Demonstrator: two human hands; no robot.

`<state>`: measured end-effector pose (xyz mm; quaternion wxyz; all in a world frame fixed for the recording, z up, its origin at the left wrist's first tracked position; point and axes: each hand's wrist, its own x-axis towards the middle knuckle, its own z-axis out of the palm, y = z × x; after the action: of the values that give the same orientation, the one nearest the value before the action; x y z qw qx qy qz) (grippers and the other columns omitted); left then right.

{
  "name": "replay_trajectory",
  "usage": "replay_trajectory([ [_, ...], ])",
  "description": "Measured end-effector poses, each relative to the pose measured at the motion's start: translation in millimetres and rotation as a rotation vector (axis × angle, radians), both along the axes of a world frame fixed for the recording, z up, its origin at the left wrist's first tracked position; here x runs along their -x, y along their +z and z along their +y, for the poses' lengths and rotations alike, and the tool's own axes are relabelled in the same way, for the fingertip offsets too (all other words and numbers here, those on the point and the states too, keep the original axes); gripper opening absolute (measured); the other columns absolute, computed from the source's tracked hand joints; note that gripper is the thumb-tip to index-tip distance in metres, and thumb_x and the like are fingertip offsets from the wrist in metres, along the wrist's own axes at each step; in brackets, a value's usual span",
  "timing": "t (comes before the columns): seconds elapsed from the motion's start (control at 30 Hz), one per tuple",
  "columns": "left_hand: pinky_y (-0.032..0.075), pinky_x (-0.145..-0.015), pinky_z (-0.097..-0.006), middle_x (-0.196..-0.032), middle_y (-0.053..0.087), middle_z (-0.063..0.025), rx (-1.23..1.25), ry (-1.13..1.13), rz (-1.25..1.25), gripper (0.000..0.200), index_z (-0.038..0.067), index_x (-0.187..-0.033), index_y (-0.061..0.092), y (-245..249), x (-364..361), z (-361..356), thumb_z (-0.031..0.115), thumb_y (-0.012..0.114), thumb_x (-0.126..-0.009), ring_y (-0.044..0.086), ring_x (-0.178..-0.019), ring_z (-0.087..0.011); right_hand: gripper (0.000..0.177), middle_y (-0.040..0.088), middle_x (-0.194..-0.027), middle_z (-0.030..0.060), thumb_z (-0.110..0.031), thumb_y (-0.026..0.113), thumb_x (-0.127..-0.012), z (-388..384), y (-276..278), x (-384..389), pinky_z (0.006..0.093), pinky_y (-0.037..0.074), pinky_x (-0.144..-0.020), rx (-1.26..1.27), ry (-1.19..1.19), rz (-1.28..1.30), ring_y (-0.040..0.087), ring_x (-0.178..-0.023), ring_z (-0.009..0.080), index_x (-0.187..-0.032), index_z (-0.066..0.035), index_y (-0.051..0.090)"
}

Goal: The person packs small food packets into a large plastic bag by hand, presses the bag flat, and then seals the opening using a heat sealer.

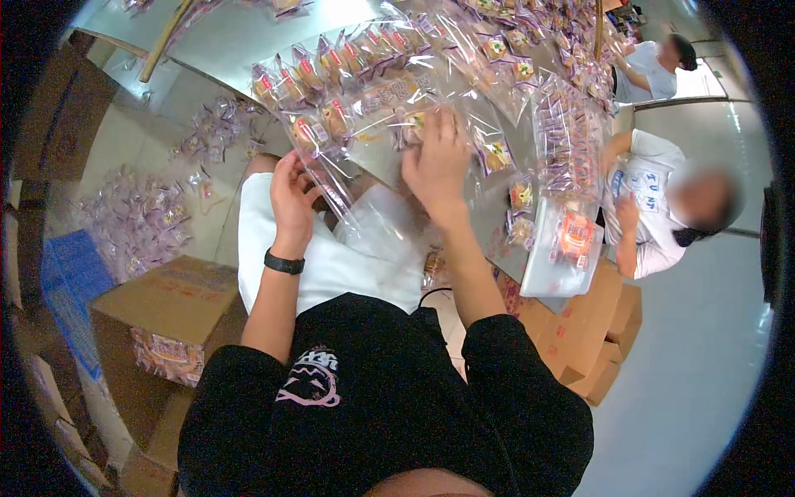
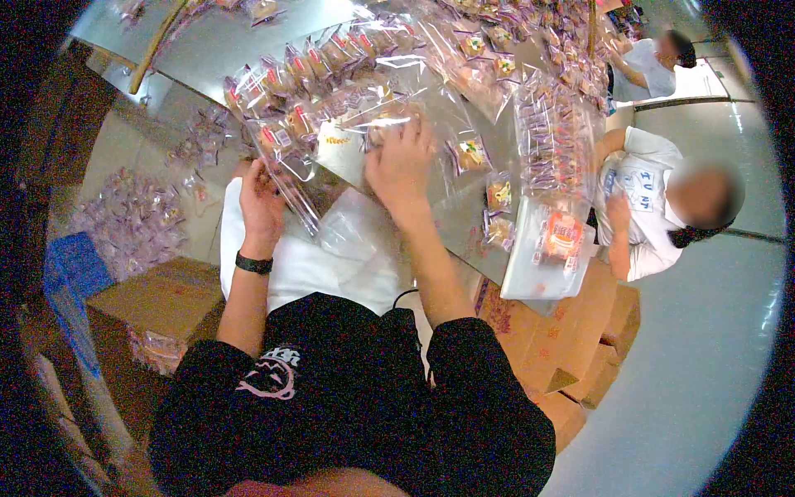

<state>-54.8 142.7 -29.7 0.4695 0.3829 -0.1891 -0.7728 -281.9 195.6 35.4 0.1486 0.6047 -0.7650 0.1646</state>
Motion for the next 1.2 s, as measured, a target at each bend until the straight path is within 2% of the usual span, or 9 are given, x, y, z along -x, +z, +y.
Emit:
replay_trajectory([
  [0.13,0.054,-0.080,-0.0359,-0.107,0.065,-0.0036,-0.034,-0.022,0.003,0.035,0.009,-0.122,0.060,-9,3,1,0.037,0.049,-0.105,0.062,-0.093,-0.0154,0.057,0.056,-0.133,0.0215,-0.009,0.066,-0.080,-1,0,19,0.0498,0.042,-0.106,0.045,0.062,-0.019,0.053,-0.121,0.0419,-0.135,0.000,0.056],
  [0.23,0.052,-0.078,-0.0344,-0.106,0.065,-0.0038,-0.043,-0.025,-0.007,0.033,0.010,-0.120,0.061,-2,1,2,0.037,0.051,-0.104,0.062,-0.093,-0.0157,0.057,0.056,-0.129,0.0225,-0.008,0.066,-0.080,1,3,11,0.0483,0.046,-0.101,0.103,0.188,-0.392,0.056,-0.116,0.0417,-0.135,0.001,0.056],
  [0.33,0.052,-0.076,-0.0337,-0.105,0.065,-0.0041,-0.043,-0.025,-0.011,0.032,0.010,-0.119,0.061,-1,-2,4,0.036,0.053,-0.103,0.062,-0.092,-0.0157,0.056,0.056,-0.128,0.0233,-0.010,0.068,-0.080,-19,-5,7,0.0480,0.048,-0.097,0.215,0.050,-0.274,0.057,-0.114,0.0424,-0.133,0.003,0.057],
  [0.5,0.052,-0.077,-0.0338,-0.104,0.065,-0.0037,-0.029,-0.011,-0.007,0.030,0.010,-0.118,0.060,-3,-4,3,0.035,0.054,-0.103,0.061,-0.090,-0.0150,0.074,0.061,-0.117,0.0235,-0.031,0.083,-0.076,-19,-4,15,0.0437,0.050,-0.092,0.067,-0.089,-0.505,0.061,-0.108,0.0365,-0.137,0.001,0.055],
  [0.6,0.053,-0.078,-0.0336,-0.103,0.065,-0.0031,-0.009,-0.029,-0.004,0.030,0.010,-0.117,0.060,0,-1,3,0.036,0.054,-0.103,0.061,-0.089,-0.0147,0.074,0.056,-0.126,0.0285,-0.027,0.084,-0.074,-9,9,19,0.0471,0.047,-0.102,-0.112,-0.092,-0.681,0.056,-0.119,0.0454,-0.135,0.002,0.054],
  [0.73,0.053,-0.078,-0.0330,-0.101,0.065,-0.0025,-0.001,-0.053,-0.027,0.030,0.010,-0.117,0.060,-6,-3,6,0.036,0.054,-0.103,0.061,-0.088,-0.0143,0.055,0.063,-0.112,0.0190,-0.019,0.085,-0.073,-2,36,-6,0.0412,0.049,-0.091,-0.026,0.096,-0.807,0.061,-0.105,0.0330,-0.120,-0.001,0.061],
  [0.77,0.053,-0.078,-0.0327,-0.100,0.065,-0.0023,0.004,-0.063,-0.032,0.030,0.010,-0.117,0.060,-7,-2,7,0.036,0.054,-0.103,0.061,-0.088,-0.0142,0.051,0.066,-0.105,0.0144,-0.017,0.085,-0.074,-14,6,-6,0.0381,0.050,-0.086,0.197,0.084,-0.682,0.064,-0.098,0.0287,-0.117,-0.002,0.062],
  [1.1,0.054,-0.075,-0.0312,-0.099,0.064,-0.0031,0.029,-0.037,-0.051,0.026,0.008,-0.117,0.058,6,-5,5,0.029,0.053,-0.103,0.062,-0.085,-0.0136,0.053,0.061,-0.116,0.0154,0.002,0.077,-0.074,-40,-31,-25,0.0400,0.052,-0.096,0.366,0.443,-0.527,0.061,-0.110,0.0345,-0.124,-0.006,0.060],
  [1.2,0.054,-0.075,-0.0310,-0.100,0.065,-0.0033,0.011,-0.032,-0.034,0.025,0.008,-0.118,0.058,1,-3,4,0.028,0.052,-0.104,0.062,-0.086,-0.0133,0.056,0.063,-0.119,0.0165,0.002,0.077,-0.075,-40,-31,-36,0.0390,0.052,-0.098,0.427,0.423,-0.920,0.062,-0.113,0.0336,-0.127,-0.008,0.059],
])
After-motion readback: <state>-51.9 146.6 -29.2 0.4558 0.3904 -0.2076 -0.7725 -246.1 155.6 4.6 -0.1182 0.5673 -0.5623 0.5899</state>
